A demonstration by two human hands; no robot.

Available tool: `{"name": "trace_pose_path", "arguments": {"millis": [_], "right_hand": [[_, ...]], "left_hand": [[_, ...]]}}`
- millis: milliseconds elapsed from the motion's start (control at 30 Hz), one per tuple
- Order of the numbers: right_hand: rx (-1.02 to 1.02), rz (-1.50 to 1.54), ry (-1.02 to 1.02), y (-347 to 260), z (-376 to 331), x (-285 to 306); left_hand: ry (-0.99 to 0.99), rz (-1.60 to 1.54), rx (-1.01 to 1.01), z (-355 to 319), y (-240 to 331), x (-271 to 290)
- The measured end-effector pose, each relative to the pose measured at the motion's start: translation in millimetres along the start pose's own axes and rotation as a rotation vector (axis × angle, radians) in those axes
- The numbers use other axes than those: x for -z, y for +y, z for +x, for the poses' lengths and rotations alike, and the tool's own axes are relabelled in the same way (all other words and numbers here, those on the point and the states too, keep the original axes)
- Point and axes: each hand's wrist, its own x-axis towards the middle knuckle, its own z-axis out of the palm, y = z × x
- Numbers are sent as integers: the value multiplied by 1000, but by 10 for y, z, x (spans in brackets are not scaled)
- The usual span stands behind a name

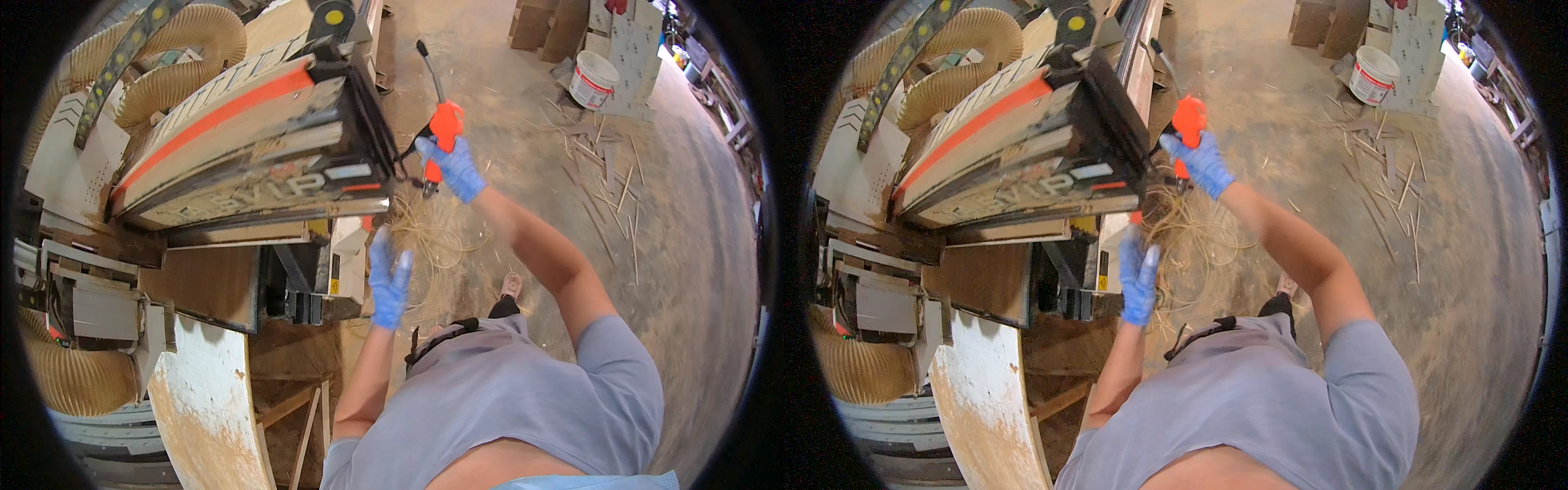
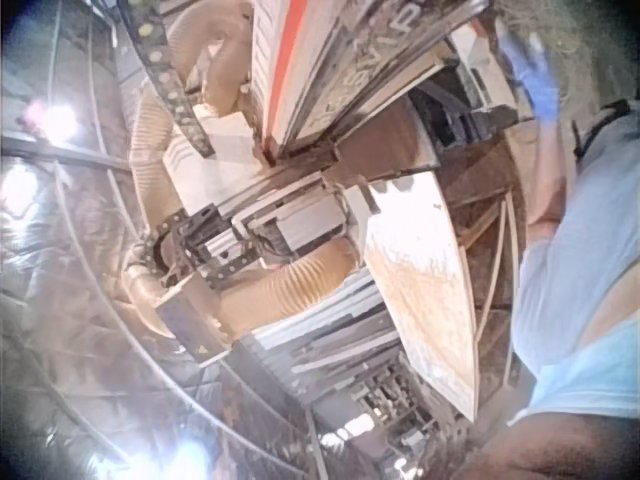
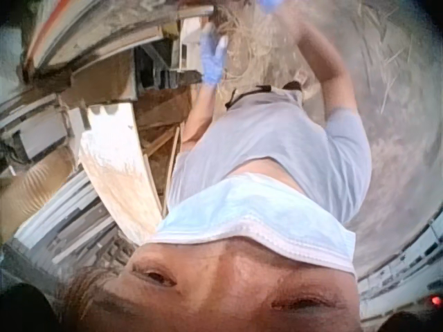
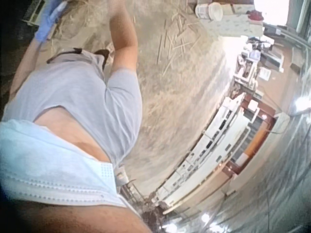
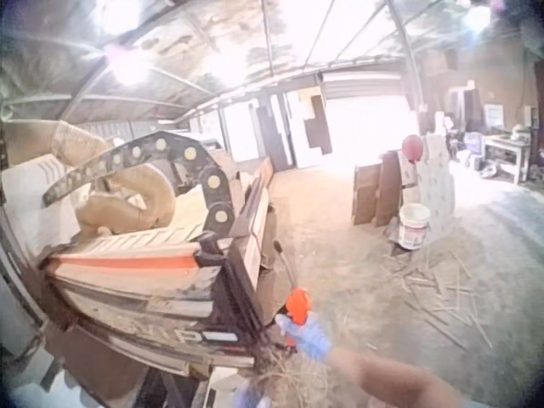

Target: The person wipes a large sheet of plywood with a cloth, then moves to a control panel to retrieve a printed receipt. They walk through the workshop, gather scattered wood scraps from the floor, and carry them outside to a designated pile.

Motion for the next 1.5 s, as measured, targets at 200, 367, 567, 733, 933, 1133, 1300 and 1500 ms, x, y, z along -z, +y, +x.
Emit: {"name": "trace_pose_path", "arguments": {"millis": [200,367,567,733,933,1133,1300,1500], "right_hand": [[-166,128,-380,-22,130,258],[-283,102,-707,-77,232,488],[-434,150,-780,-115,533,751],[-441,1,-1049,-237,891,945],[42,-659,-1194,31,1519,1192],[65,-618,-1414,456,2983,1416],[-369,-954,-1167,1406,4315,2686],[-906,-182,504,2398,4727,5605]], "left_hand": [[513,-105,-101,499,-256,-805],[696,-253,27,594,-143,-1269],[863,-214,43,778,-366,-1789],[945,-17,-33,911,-726,-2138],[859,-51,9,1579,-1299,-2375],[1027,595,171,1929,-2319,-2293],[1453,-350,1248,2265,-2304,-2449],[300,409,1278,2925,-4033,-2343]]}}
